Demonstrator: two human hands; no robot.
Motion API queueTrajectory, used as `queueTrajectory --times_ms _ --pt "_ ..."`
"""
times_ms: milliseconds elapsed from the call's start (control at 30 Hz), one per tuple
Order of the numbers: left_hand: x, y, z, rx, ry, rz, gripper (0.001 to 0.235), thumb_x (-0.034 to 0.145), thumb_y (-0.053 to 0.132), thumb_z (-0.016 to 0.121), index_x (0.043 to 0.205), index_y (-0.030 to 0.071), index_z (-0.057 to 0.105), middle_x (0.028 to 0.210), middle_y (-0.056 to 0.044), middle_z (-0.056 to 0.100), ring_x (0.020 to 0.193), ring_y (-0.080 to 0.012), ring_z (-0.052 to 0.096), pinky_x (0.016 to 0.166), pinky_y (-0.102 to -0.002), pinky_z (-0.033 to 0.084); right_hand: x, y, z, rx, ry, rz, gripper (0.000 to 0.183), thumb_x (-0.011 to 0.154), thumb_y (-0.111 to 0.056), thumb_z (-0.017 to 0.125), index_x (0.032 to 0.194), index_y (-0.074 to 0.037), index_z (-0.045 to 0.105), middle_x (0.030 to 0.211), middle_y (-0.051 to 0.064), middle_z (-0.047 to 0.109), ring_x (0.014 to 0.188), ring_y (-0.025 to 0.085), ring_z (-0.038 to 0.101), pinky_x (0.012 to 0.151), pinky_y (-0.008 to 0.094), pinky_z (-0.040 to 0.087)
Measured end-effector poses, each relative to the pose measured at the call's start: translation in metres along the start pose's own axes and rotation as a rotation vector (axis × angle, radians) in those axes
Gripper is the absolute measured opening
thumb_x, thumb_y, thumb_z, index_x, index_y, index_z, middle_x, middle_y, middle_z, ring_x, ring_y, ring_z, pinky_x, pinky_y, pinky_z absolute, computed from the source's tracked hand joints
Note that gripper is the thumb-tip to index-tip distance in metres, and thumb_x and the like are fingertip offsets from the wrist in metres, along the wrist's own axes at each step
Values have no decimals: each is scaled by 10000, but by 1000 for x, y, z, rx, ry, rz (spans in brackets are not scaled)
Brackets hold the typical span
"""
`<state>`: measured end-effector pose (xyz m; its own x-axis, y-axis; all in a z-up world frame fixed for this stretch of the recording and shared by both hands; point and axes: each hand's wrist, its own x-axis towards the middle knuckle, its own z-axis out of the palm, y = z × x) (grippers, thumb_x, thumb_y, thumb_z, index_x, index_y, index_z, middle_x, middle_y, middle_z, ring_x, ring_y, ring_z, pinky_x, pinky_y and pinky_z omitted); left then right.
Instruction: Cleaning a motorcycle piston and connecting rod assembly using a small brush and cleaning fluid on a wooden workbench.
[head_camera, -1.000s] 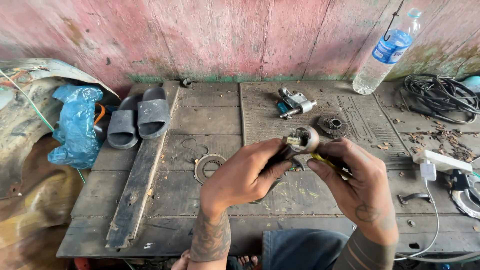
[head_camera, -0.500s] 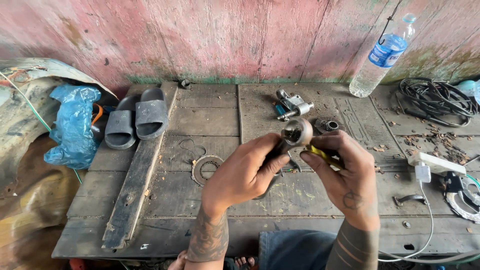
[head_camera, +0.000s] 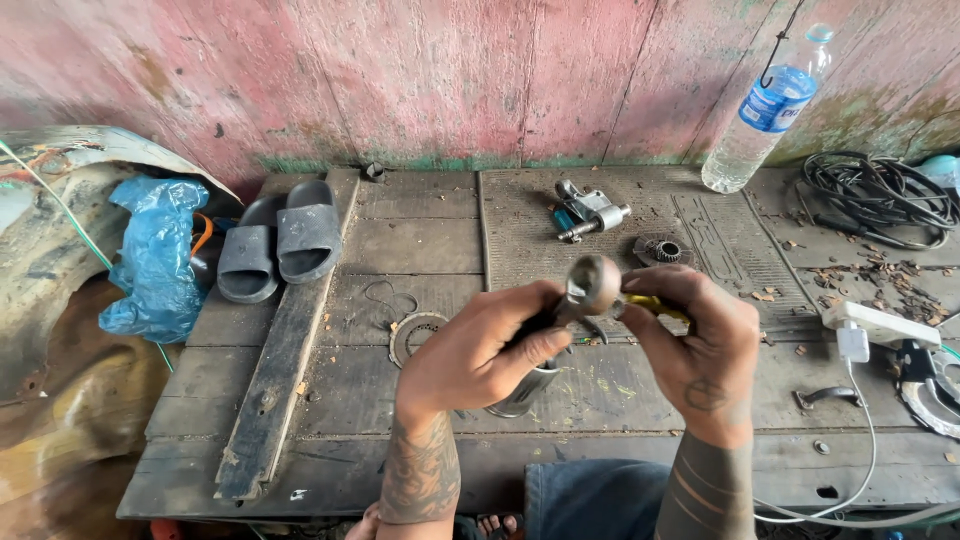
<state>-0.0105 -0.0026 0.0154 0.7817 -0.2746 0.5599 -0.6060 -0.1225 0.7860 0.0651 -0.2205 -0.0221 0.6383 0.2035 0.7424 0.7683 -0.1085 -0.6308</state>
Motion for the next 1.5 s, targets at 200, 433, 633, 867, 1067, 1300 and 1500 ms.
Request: queueTrajectory --times_ms 200,433,633,867,1067,1300,1500 --pt "4 -1 3 3 -68 -24 159 1024 115 591 986 -32 638 742 -193 624 687 -251 586 632 -428 508 12 -7 -11 -62 -58 -171 122 832 41 824 844 2 709 829 177 741 662 259 709 601 339 563" --pt "-17 -10 -21 267 -27 -151 338 1056 283 510 1320 91 597 770 3 564 586 -106 446 560 -264 365 9 -15 -22 -268 -47 -94 197 897 90 821 918 28 635 1013 185 711 947 256 699 874 339 550" --pt "-9 -9 -10 377 -1 -67 264 1032 247 546 1108 -4 576 1065 -164 690 899 -313 633 813 -405 483 8 -22 -3 -222 -159 10 116 864 89 635 928 -2 606 1003 157 639 968 266 648 817 352 496" --pt "-11 -7 0 503 -52 -3 365 1033 247 553 1289 -11 572 1236 -180 697 1064 -337 662 984 -415 457 7 -29 -9 -222 -121 94 116 823 109 577 888 17 551 1005 144 581 883 234 560 726 306 447" --pt "-14 -8 -1 556 -90 54 389 1035 252 575 1325 -7 569 1125 -144 692 1007 -302 646 960 -418 434 7 -31 -14 -50 -275 332 328 669 -86 396 943 -18 564 950 72 538 827 166 434 731 300 320" --pt "-19 -3 -7 583 -103 95 377 1031 238 601 1328 8 576 1114 -148 696 1026 -299 641 969 -434 433 0 -28 -22 117 -301 387 131 983 -116 510 1084 -34 517 1061 51 503 956 147 444 806 274 371" --pt "-26 -4 -6 638 -137 131 376 1041 235 594 1350 22 585 1099 -141 697 1033 -294 644 969 -440 414 1 -37 -23 179 -321 338 131 984 -154 571 1017 -30 543 1077 85 535 955 151 490 807 262 411"
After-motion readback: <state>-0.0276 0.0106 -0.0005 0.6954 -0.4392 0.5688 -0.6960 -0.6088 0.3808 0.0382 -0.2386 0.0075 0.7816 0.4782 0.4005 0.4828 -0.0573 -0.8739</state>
